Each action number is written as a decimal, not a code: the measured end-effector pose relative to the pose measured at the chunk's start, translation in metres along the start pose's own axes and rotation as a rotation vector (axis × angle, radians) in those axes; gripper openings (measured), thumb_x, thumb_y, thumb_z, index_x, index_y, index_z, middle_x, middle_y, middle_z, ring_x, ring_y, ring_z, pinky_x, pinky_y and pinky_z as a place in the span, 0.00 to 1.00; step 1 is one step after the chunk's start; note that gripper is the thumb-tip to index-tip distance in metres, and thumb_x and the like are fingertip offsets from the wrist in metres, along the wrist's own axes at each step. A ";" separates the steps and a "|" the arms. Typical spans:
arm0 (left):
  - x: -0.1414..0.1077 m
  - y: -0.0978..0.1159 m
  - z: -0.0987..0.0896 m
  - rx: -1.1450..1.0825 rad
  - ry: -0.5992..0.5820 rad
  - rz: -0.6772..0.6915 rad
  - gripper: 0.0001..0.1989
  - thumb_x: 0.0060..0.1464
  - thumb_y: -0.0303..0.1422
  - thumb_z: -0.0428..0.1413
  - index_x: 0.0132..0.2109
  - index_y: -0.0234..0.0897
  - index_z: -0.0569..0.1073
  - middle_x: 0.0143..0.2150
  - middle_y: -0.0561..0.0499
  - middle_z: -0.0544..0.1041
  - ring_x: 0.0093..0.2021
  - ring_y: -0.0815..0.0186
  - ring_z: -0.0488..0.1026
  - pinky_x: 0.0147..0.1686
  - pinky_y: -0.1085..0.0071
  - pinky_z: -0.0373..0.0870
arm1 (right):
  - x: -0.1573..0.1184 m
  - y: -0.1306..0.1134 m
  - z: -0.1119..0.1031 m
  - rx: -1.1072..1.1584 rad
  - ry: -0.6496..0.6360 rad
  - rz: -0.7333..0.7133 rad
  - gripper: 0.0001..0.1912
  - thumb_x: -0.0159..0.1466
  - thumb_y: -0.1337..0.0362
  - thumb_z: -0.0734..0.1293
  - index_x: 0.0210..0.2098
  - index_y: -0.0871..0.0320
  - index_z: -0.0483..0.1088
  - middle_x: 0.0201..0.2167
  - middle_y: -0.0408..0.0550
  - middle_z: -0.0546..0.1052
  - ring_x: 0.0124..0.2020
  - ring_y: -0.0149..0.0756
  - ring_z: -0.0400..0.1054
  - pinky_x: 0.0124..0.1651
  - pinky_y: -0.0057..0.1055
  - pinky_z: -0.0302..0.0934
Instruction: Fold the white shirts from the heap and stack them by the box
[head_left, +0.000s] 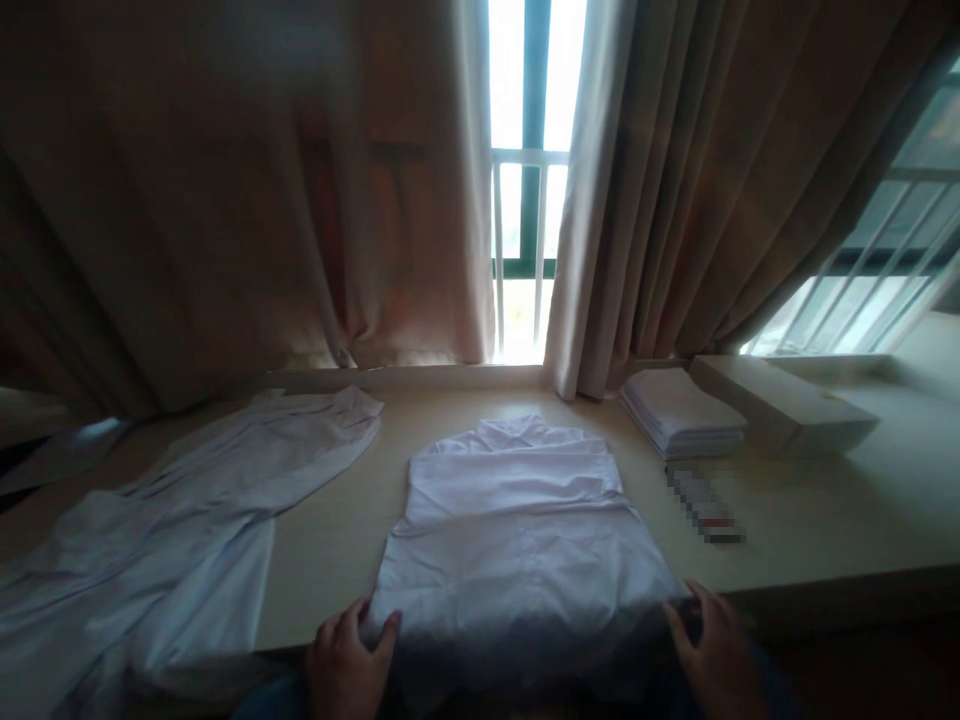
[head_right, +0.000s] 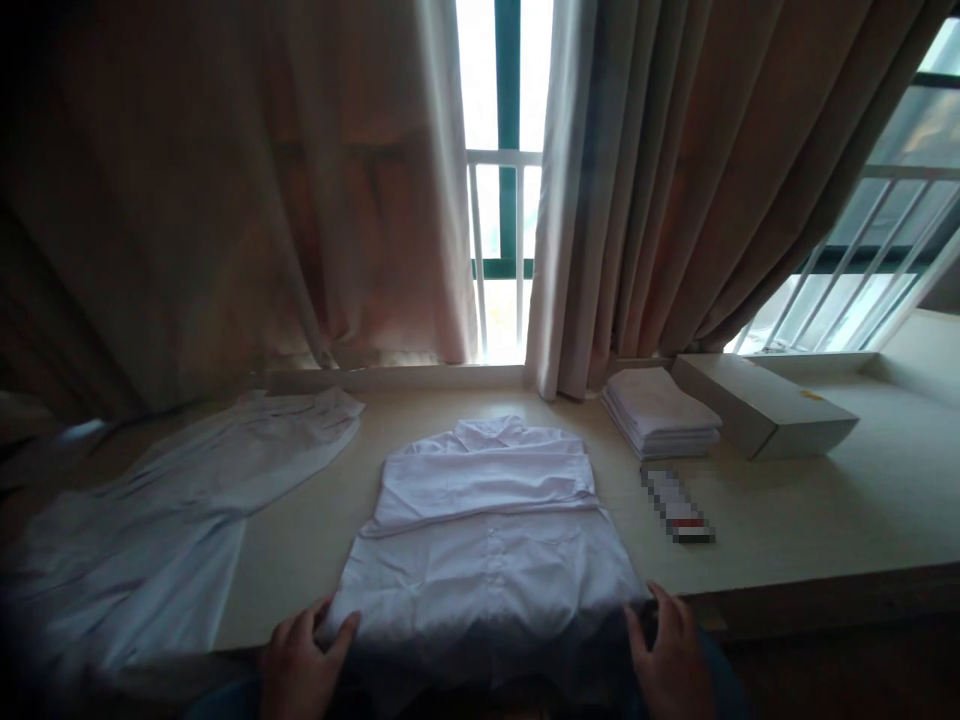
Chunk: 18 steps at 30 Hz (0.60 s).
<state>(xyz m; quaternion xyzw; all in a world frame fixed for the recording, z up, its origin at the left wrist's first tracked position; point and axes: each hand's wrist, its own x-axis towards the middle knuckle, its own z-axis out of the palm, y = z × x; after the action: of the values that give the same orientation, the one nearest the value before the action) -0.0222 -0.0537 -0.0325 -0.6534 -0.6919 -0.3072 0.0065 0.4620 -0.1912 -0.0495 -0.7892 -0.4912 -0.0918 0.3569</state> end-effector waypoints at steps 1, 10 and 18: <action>-0.010 0.005 0.002 -0.059 0.013 -0.085 0.29 0.49 0.53 0.51 0.46 0.31 0.71 0.43 0.38 0.74 0.49 0.49 0.69 0.53 0.53 0.64 | -0.008 0.000 -0.003 0.024 -0.010 0.053 0.27 0.62 0.46 0.60 0.52 0.58 0.63 0.44 0.56 0.70 0.44 0.47 0.68 0.48 0.45 0.63; -0.028 0.018 0.003 -0.716 -0.293 -0.607 0.28 0.37 0.52 0.62 0.38 0.34 0.73 0.36 0.43 0.79 0.43 0.50 0.76 0.46 0.56 0.72 | -0.016 0.000 0.019 0.251 -0.101 0.442 0.27 0.50 0.48 0.67 0.42 0.60 0.63 0.41 0.59 0.72 0.46 0.51 0.68 0.51 0.43 0.62; -0.037 0.015 0.015 -0.665 -0.451 -0.608 0.26 0.40 0.42 0.60 0.46 0.32 0.73 0.45 0.38 0.79 0.50 0.50 0.75 0.48 0.58 0.72 | -0.009 -0.009 0.015 0.699 -0.461 0.722 0.22 0.41 0.57 0.70 0.35 0.61 0.71 0.36 0.57 0.79 0.41 0.54 0.74 0.43 0.40 0.67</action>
<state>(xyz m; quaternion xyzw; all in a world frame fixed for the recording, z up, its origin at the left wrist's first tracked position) 0.0025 -0.0807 -0.0540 -0.4392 -0.6998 -0.3502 -0.4412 0.4471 -0.1851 -0.0606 -0.7417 -0.2562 0.3800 0.4897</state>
